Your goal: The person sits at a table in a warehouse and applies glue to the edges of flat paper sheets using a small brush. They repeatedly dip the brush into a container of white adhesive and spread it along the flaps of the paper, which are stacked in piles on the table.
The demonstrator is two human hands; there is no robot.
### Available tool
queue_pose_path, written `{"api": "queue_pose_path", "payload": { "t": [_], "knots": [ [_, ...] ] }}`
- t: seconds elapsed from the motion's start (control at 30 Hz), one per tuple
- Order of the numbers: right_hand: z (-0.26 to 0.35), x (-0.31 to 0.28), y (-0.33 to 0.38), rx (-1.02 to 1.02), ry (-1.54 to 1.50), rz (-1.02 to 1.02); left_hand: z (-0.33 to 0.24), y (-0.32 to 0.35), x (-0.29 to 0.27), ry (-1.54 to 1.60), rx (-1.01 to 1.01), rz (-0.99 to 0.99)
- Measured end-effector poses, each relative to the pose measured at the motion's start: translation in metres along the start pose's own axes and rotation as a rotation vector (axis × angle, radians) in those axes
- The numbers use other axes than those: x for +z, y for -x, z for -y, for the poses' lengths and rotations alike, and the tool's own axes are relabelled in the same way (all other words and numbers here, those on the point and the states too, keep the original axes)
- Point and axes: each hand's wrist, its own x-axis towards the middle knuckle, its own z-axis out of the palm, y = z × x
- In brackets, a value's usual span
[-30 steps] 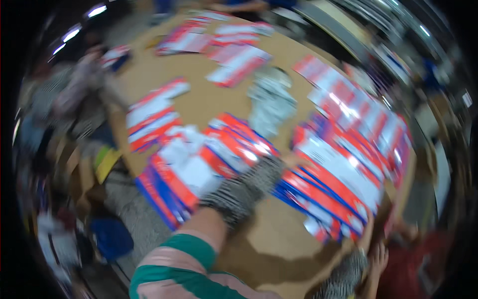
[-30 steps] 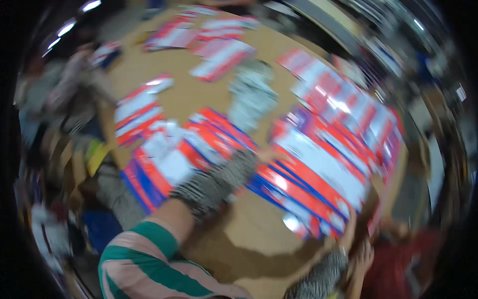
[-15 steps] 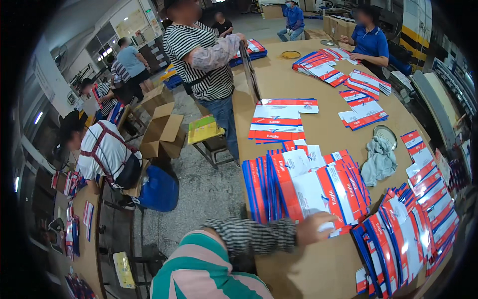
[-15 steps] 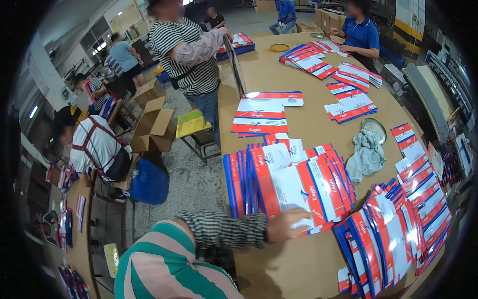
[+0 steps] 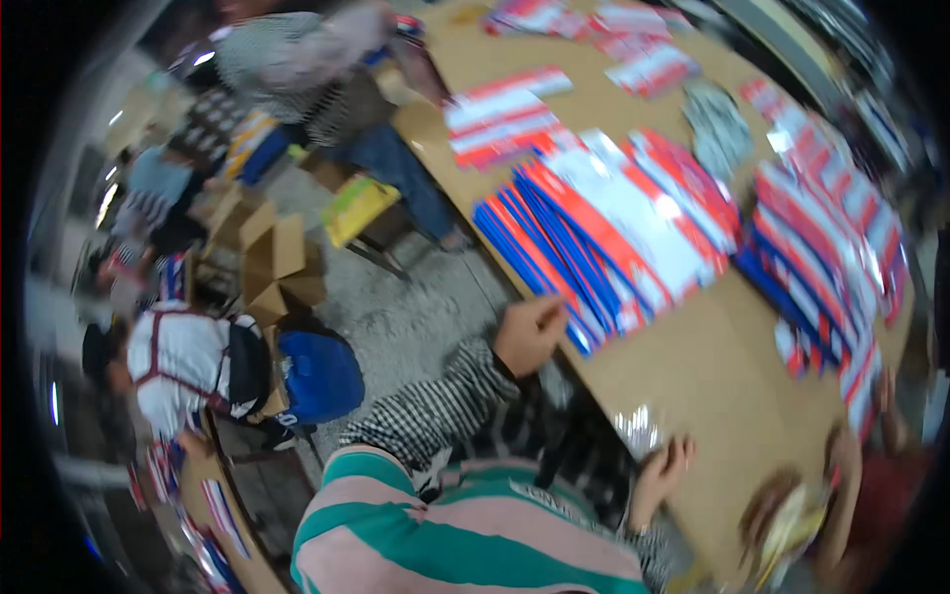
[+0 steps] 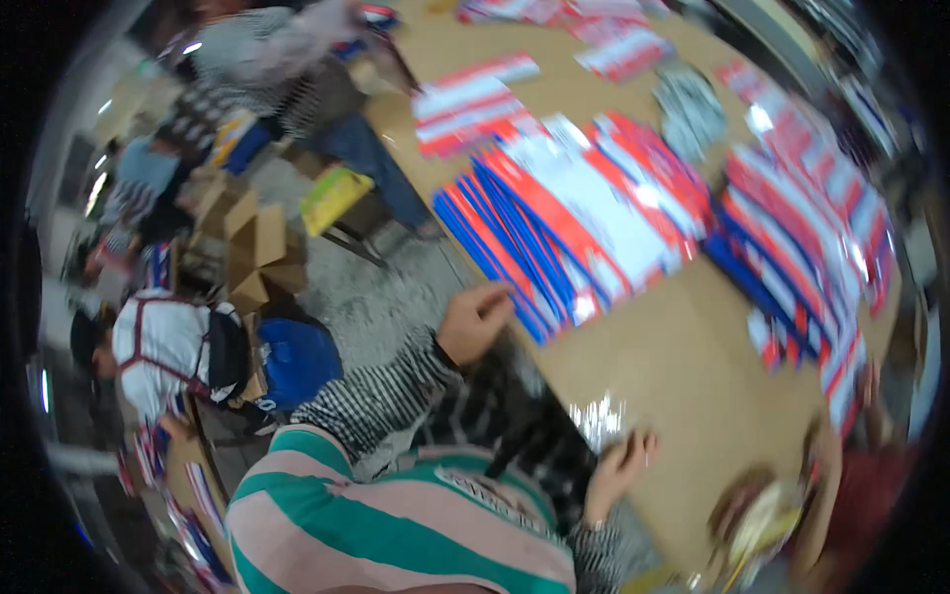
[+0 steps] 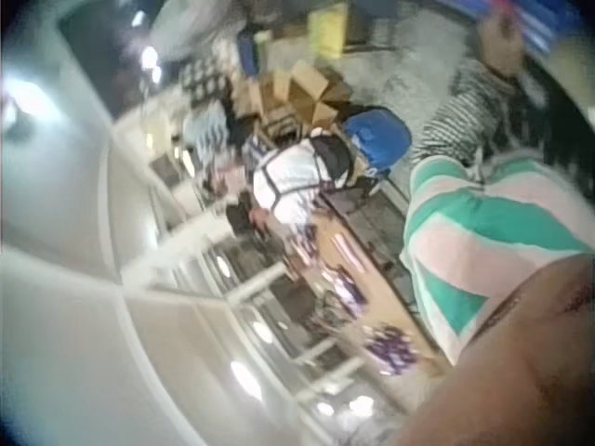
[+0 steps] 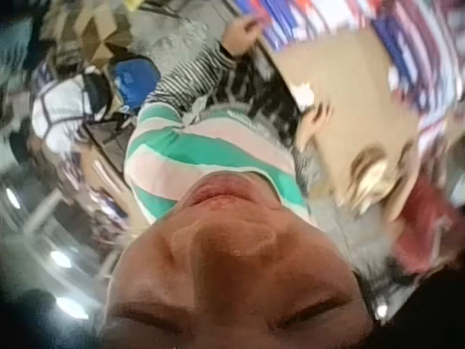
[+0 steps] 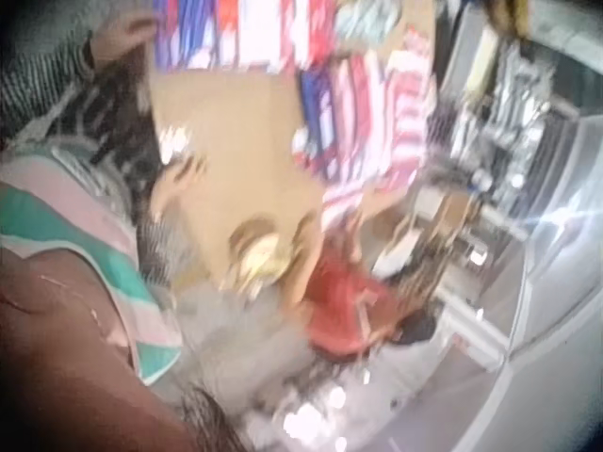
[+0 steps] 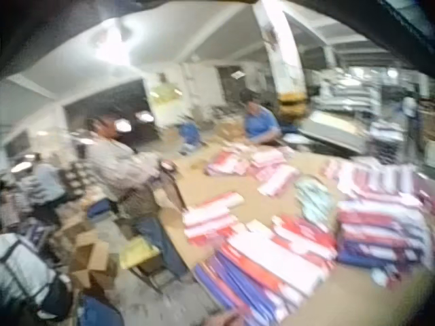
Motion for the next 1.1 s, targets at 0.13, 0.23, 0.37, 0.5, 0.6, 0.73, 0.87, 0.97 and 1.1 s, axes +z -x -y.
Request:
{"api": "queue_pose_path", "payload": {
  "t": [0.13,0.23,0.37,0.5,0.6,0.73,0.87,0.97,1.1],
  "knots": [
    [-0.016,0.018,0.007,-0.106,0.018,-0.125,0.027,0.055,0.004,0.13,0.006,0.137],
    [-0.017,0.038,0.0,-0.177,0.149,-0.266,0.03,0.095,-0.006,0.073,-0.006,0.277],
    [-0.008,0.041,0.001,-0.186,0.472,-0.279,0.042,0.145,-0.023,0.129,-0.07,0.28],
    [-0.005,0.039,0.007,-0.183,0.557,-0.273,0.064,0.168,-0.04,0.227,-0.183,0.177],
    [-0.002,0.044,0.009,-0.191,0.583,-0.279,0.07,0.174,-0.054,0.225,-0.202,0.122],
    [-0.002,0.044,0.01,-0.192,0.599,-0.28,0.073,0.174,-0.057,0.256,-0.164,0.107],
    [-0.005,0.041,0.01,-0.191,0.592,-0.277,0.073,0.171,-0.034,0.286,-0.185,0.167],
    [-0.002,0.037,0.009,-0.188,0.557,-0.276,0.08,0.168,-0.004,0.299,-0.154,0.327],
    [-0.008,0.036,0.008,-0.194,0.522,-0.231,0.063,0.167,0.033,0.219,-0.139,0.401]
  ]
}}
